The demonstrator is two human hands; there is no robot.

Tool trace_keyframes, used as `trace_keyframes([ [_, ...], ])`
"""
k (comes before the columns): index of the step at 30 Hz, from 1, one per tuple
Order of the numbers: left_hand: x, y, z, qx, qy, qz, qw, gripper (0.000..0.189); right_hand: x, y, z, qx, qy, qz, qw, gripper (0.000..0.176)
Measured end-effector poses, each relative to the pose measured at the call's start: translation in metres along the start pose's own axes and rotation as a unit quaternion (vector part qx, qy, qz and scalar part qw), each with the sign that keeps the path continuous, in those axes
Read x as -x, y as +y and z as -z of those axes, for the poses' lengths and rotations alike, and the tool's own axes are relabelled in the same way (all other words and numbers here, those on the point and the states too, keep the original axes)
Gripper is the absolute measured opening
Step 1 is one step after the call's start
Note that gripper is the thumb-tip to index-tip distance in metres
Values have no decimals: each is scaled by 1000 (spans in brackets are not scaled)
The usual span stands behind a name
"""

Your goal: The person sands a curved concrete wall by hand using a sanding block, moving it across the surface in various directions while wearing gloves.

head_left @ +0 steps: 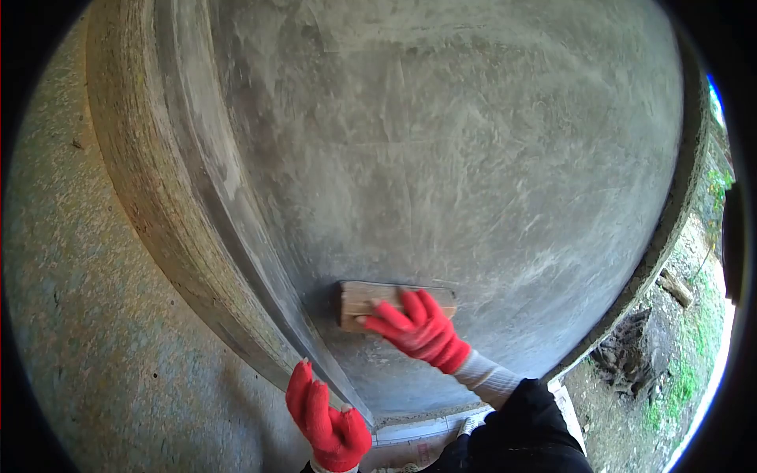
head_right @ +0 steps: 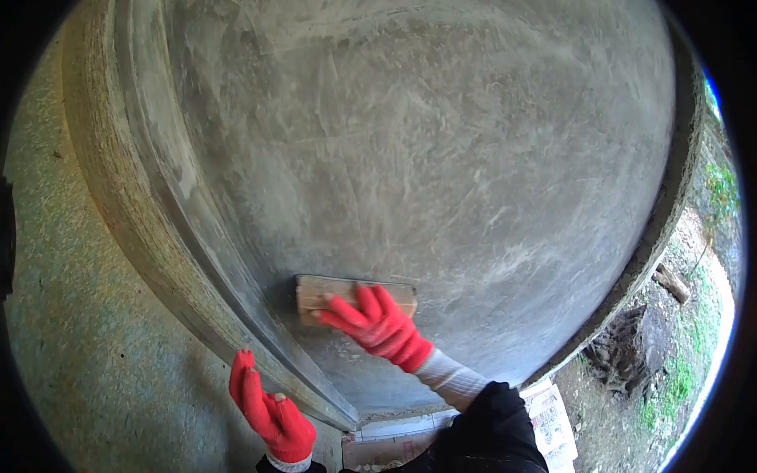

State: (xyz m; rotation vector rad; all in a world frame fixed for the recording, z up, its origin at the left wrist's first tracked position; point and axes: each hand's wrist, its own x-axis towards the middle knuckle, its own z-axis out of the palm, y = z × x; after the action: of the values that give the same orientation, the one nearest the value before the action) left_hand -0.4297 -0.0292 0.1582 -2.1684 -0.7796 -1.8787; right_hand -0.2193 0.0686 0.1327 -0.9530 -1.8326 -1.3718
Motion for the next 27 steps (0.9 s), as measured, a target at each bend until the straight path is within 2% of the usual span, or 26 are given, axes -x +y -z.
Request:
trace_keyframes([
  [1, 2, 0, 4, 0, 1, 0, 1000, 48, 3, 7, 8, -4, -11, 17, 1000, 67],
  [3, 9, -1, 13, -44, 6, 54, 998, 48, -14, 37, 35, -31, -36, -67, 997, 76],
  [4, 9, 1, 15, -44, 9, 54, 998, 48, -34, 50, 43, -18, -5, -128, 992, 79],
  [5, 9, 4, 17, -53, 8, 93, 994, 48, -53, 63, 50, -6, 25, -188, 982, 83],
  [6, 9, 6, 18, -63, 6, 130, 989, 47, -78, 71, 55, 7, 38, -223, 974, 84],
  [7, 10, 5, 16, -64, 8, 129, 990, 47, -102, 74, 56, 19, 53, -258, 964, 86],
  [8, 11, 2, 12, -39, 19, 93, 995, 47, -118, 69, 50, 14, 74, -251, 965, 84],
  [9, 11, 0, 10, -13, 28, 57, 998, 47, -126, 59, 53, -8, 35, -229, 973, 83],
  [11, 11, 2, 11, -21, 14, 45, 999, 48, -105, 25, 32, -51, -19, -131, 990, 80],
  [12, 11, 4, 11, -27, 5, 33, 999, 48, -78, 5, 11, -37, 0, -62, 997, 79],
  [13, 13, 8, 12, -23, 1, 33, 999, 48, -50, -12, -8, -23, 18, 6, 1000, 79],
  [15, 15, 14, 16, -38, 16, 80, 996, 49, -6, -13, -13, -12, 16, 35, 999, 79],
  [17, 20, 11, 26, -56, 11, 85, 995, 49, 1, 7, 2, -4, 20, 69, 997, 79],
  [19, 14, 15, 30, -69, 8, 89, 994, 49, -37, 47, 42, -53, -59, -98, 992, 82],
  [21, 3, 29, 36, -81, 0, 120, 989, 39, -88, 69, 57, -25, 35, -228, 973, 83],
  [23, 1, 35, 29, -77, -5, 112, 991, 41, -122, 65, 57, -6, 33, -246, 969, 76],
  [25, 4, 34, 19, -73, -11, 100, 992, 42, -118, 33, 37, 5, -10, -126, 992, 63],
  [27, 13, 23, 4, -33, 1, 89, 995, 50, -69, -8, -1, -13, 5, 22, 1000, 53],
])
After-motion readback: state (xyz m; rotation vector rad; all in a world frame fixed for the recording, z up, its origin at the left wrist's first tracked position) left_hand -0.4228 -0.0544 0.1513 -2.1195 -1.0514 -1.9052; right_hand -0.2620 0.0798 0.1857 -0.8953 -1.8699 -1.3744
